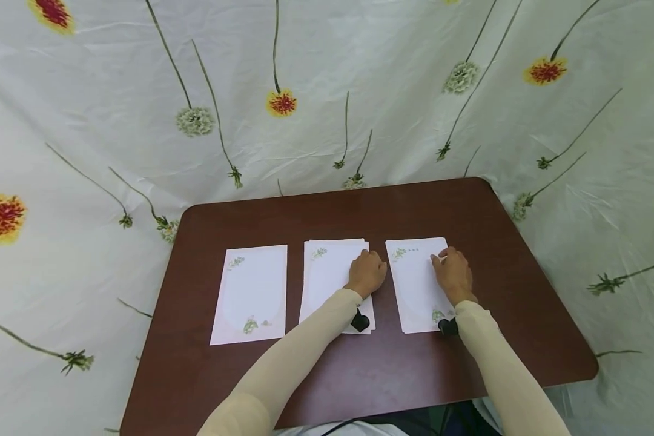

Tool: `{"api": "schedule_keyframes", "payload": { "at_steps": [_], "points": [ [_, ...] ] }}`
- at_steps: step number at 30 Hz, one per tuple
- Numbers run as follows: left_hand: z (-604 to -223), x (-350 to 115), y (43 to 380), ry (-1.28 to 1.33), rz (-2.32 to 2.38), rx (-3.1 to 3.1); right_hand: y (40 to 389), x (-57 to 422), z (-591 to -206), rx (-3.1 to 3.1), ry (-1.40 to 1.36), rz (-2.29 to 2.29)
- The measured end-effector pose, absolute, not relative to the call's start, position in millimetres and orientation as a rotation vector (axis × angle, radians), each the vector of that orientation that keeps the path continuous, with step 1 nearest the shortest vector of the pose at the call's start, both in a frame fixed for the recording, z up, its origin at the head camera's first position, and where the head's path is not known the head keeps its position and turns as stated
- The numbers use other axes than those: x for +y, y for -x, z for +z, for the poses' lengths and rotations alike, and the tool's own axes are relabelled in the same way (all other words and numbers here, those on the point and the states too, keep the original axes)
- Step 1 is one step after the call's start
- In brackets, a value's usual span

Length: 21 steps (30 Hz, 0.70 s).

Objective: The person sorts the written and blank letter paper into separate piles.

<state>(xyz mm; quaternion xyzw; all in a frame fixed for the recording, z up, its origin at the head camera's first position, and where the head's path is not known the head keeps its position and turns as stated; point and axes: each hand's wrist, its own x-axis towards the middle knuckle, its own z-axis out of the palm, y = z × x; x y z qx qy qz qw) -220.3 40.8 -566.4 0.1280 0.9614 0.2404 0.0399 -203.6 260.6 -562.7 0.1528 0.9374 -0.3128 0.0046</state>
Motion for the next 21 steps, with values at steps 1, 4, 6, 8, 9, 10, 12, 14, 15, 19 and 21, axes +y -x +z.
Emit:
{"api": "schedule_keyframes", "payload": {
  "at_steps": [1, 4, 6, 8, 9, 10, 12, 14, 15, 19, 21],
  "points": [
    [-564.9, 33.6, 222.0, -0.372, 0.752, 2.963, 205.0, 254.9, -560.7, 2.942, -0.453, -0.989],
    [-561.3, 10.1, 227.2, -0.284, 0.766, 2.992, 208.5, 237.1, -554.1, 2.941, -0.375, -1.006],
    [-559.4, -6.6, 229.3, -0.206, 0.782, 2.986, 210.3, 224.9, -550.5, 2.931, -0.325, -1.001],
    [-558.7, -23.4, 230.0, -0.124, 0.793, 2.975, 211.5, 212.7, -547.9, 2.919, -0.279, -0.993],
    [-558.7, -32.1, 230.3, -0.087, 0.8, 2.978, 212.2, 206.5, -547.3, 2.911, -0.259, -0.991],
    [-558.7, -40.7, 230.1, -0.046, 0.804, 2.975, 212.3, 200.3, -546.7, 2.897, -0.242, -0.993],
    [-559.6, -57.1, 228.5, 0.027, 0.799, 2.986, 212.5, 188.1, -546.0, 2.875, -0.213, -0.999],
    [-560.9, -72.3, 226.2, 0.084, 0.788, 2.998, 212.2, 176.5, -546.1, 2.854, -0.197, -1.004],
    [-561.3, -79.2, 224.6, 0.111, 0.791, 2.998, 211.7, 171.0, -546.5, 2.839, -0.187, -1.006],
    [-562.1, -101.6, 216.5, 0.183, 0.828, 2.976, 208.3, 150.4, -549.1, 2.796, -0.172, -0.989],
    [-562.6, -110.5, 212.8, 0.205, 0.855, 2.968, 206.3, 141.4, -551.1, 2.775, -0.162, -0.995]
  ]
}}
